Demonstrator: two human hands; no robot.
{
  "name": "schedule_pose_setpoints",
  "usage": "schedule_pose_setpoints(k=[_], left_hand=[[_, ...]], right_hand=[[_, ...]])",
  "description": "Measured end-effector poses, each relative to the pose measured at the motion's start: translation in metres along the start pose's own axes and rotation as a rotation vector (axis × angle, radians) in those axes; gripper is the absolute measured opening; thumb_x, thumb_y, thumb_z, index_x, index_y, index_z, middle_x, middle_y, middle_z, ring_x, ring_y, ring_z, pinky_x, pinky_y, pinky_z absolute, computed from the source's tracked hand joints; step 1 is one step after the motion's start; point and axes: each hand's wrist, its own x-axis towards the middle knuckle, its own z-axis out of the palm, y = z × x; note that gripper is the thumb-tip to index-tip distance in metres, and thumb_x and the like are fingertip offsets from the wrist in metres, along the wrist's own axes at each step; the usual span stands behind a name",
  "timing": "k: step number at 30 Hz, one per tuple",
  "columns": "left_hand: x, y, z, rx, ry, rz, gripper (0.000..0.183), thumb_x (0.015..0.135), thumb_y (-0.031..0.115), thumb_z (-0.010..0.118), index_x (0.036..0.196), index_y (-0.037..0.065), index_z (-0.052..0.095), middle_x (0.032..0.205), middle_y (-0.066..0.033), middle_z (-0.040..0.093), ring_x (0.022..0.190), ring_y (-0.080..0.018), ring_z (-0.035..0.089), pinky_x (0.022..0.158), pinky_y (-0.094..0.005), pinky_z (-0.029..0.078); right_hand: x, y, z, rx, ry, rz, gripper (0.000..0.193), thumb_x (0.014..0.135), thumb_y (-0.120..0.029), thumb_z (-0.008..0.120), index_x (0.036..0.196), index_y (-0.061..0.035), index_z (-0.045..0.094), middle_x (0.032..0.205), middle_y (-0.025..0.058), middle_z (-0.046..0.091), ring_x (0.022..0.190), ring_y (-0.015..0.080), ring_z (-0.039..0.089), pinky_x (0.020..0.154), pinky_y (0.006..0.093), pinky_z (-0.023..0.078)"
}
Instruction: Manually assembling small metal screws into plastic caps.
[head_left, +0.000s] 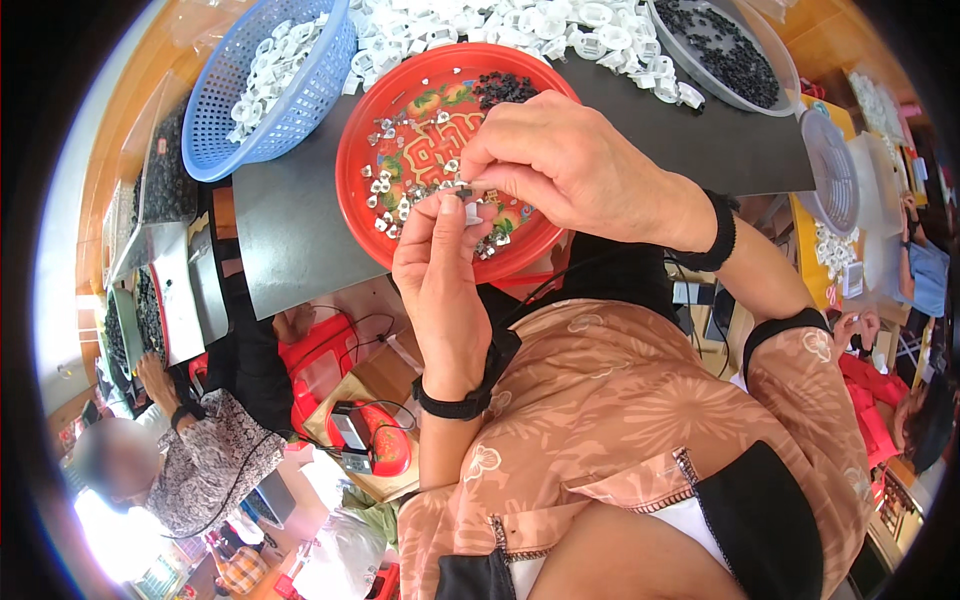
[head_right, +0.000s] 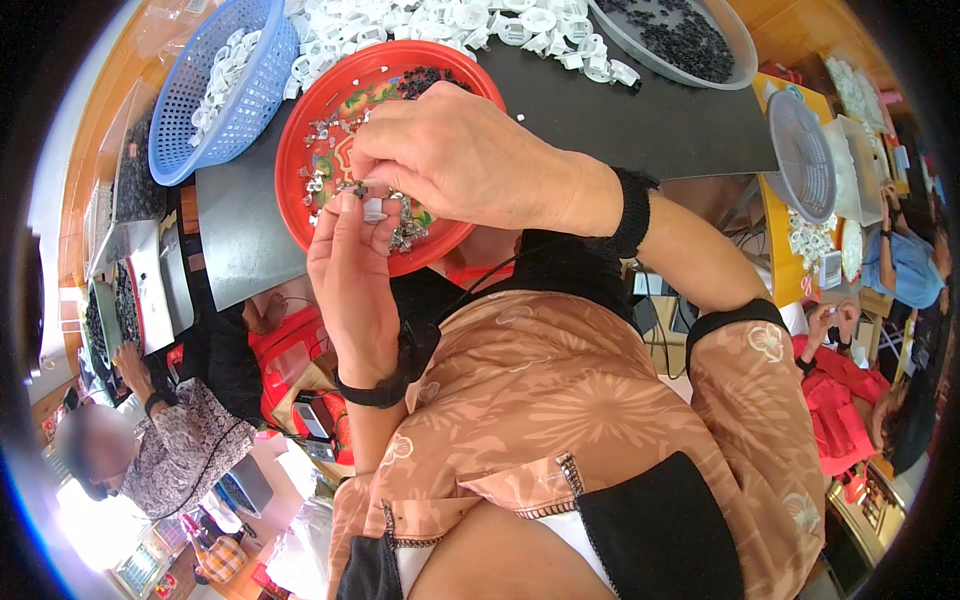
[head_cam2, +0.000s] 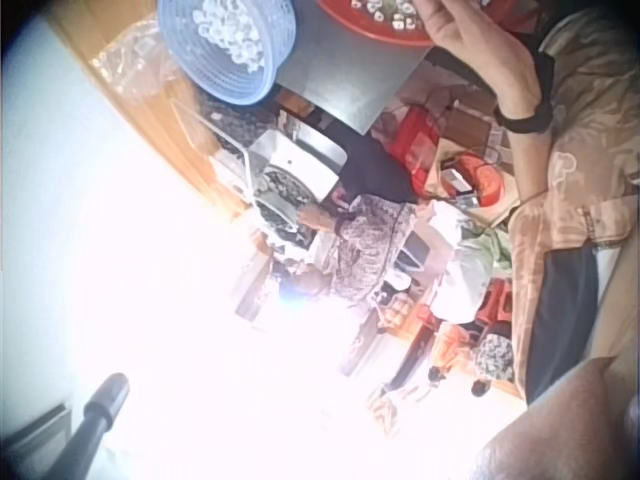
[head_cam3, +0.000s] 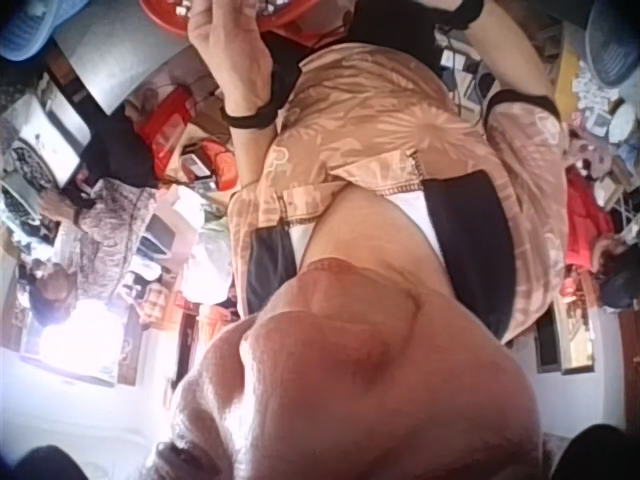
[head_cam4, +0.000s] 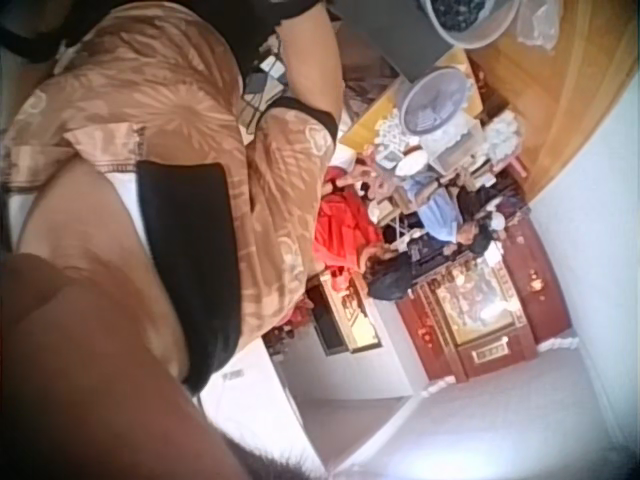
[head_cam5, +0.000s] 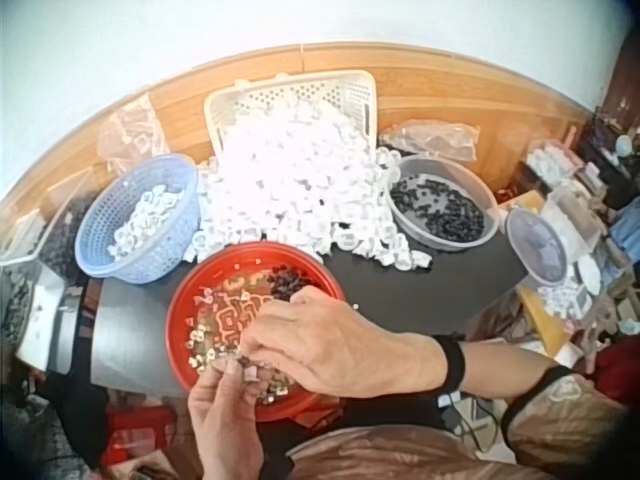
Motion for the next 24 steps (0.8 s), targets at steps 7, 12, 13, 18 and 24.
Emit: schedule_pose_setpoints(k=[7,12,13,18,24], left_hand=[[0.0,0.001,-0.003,0.088,-0.017,0.033,0.017,0.096,0.012,0.052,0.104,-0.002,0.058,0.099,-0.0092,0.064,0.086,-0.0152,0.063,0.081,-0.0274,0.051],[-0.001,0.002,0.001,0.037,-0.012,0.026,0.017,0.096,0.013,0.053,0.105,-0.001,0.058,0.1,-0.0078,0.064,0.089,-0.0138,0.062,0.083,-0.028,0.051],[-0.001,0.003,0.001,0.028,-0.008,0.02,0.017,0.096,0.013,0.053,0.105,-0.001,0.059,0.101,-0.0073,0.063,0.09,-0.0133,0.062,0.083,-0.0281,0.05],[-0.002,0.005,0.002,0.055,0.004,0.03,0.015,0.096,0.012,0.053,0.104,0.0,0.058,0.1,-0.0062,0.063,0.09,-0.011,0.061,0.081,-0.0267,0.05],[-0.002,0.003,-0.002,0.085,-0.025,0.049,0.014,0.096,0.012,0.053,0.103,0.001,0.059,0.099,-0.0053,0.063,0.087,-0.0093,0.059,0.079,-0.0253,0.049]], right_hand=[[0.002,0.003,0.0,0.093,-0.064,0.002,0.006,0.084,-0.008,0.063,0.09,-0.0052,0.061,0.078,0.0049,0.059,0.073,0.0234,0.058,0.072,0.033,0.043],[-0.004,-0.003,0.009,0.005,0.046,0.023,0.007,0.082,-0.011,0.064,0.086,-0.0068,0.061,0.077,0.0041,0.059,0.071,0.0233,0.058,0.069,0.034,0.042],[-0.006,-0.006,0.012,0.0,0.082,0.07,0.007,0.082,-0.015,0.063,0.084,-0.0083,0.06,0.078,0.0039,0.059,0.072,0.0238,0.057,0.069,0.0353,0.041],[-0.014,-0.014,0.025,-0.019,0.186,0.158,0.008,0.08,-0.014,0.065,0.083,-0.0091,0.06,0.077,0.0022,0.058,0.072,0.0207,0.057,0.07,0.0326,0.04],[-0.01,-0.009,0.018,0.094,0.126,0.109,0.009,0.08,-0.013,0.065,0.084,-0.0064,0.06,0.075,0.0054,0.058,0.07,0.0244,0.058,0.065,0.0357,0.043]])
